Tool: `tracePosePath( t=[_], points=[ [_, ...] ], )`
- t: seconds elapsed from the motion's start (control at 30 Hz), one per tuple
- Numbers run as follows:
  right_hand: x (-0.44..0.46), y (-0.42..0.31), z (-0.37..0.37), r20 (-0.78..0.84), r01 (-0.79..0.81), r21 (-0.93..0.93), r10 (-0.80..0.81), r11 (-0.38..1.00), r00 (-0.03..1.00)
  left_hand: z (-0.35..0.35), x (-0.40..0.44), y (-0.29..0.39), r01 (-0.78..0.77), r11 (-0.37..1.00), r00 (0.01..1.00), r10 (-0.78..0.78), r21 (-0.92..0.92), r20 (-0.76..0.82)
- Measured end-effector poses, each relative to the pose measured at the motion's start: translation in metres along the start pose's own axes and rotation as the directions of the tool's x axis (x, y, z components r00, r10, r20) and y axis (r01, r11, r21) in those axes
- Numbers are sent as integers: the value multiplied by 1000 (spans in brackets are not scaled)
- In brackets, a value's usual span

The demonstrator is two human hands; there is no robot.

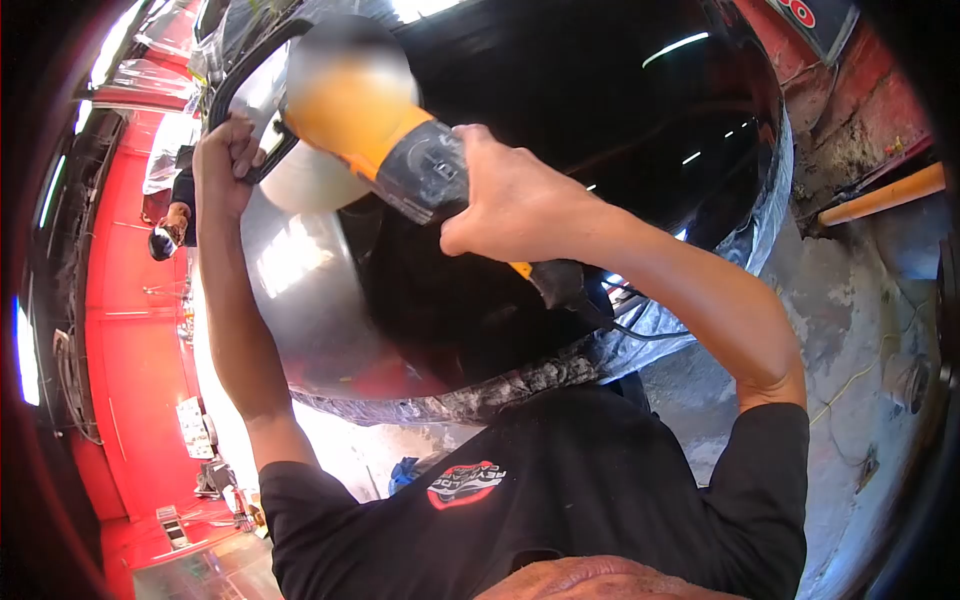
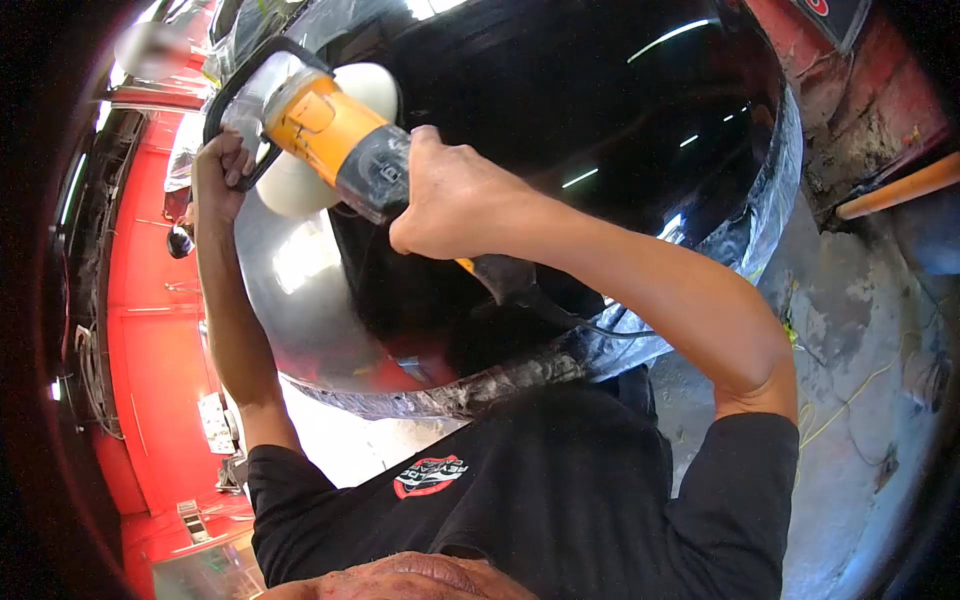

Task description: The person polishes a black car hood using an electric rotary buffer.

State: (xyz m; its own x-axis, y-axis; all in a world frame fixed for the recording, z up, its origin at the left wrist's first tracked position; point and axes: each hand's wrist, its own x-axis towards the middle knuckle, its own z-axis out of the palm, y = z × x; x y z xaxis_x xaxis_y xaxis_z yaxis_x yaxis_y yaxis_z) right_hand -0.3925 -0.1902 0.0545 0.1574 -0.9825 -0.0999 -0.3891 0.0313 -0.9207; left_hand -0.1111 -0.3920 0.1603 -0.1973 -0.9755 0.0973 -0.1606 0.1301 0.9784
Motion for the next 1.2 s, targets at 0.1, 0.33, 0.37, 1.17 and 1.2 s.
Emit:
tracePosePath(
  t=[0.1,0.33,0.37,1.17,1.2],
  points=[
    [-11,12,-17,-69,-4,-27,2,1000,998,31,22,0,2,1000,997,-3,6,74],
    [-33,51,-52,-325,5,1,-4,1000,946,121,92,5,-34,999,965,37,-17,261],
    [-33,56,-55,-365,8,-17,-13,1000,931,130,101,2,-44,999,957,49,-22,286],
    [34,-16,16,37,33,-82,-30,996,999,-38,14,-15,-8,999,998,5,-49,-60],
    [39,-19,18,42,43,-74,-40,996,998,-49,16,-15,-9,999,999,7,-46,-54]
  ],
)
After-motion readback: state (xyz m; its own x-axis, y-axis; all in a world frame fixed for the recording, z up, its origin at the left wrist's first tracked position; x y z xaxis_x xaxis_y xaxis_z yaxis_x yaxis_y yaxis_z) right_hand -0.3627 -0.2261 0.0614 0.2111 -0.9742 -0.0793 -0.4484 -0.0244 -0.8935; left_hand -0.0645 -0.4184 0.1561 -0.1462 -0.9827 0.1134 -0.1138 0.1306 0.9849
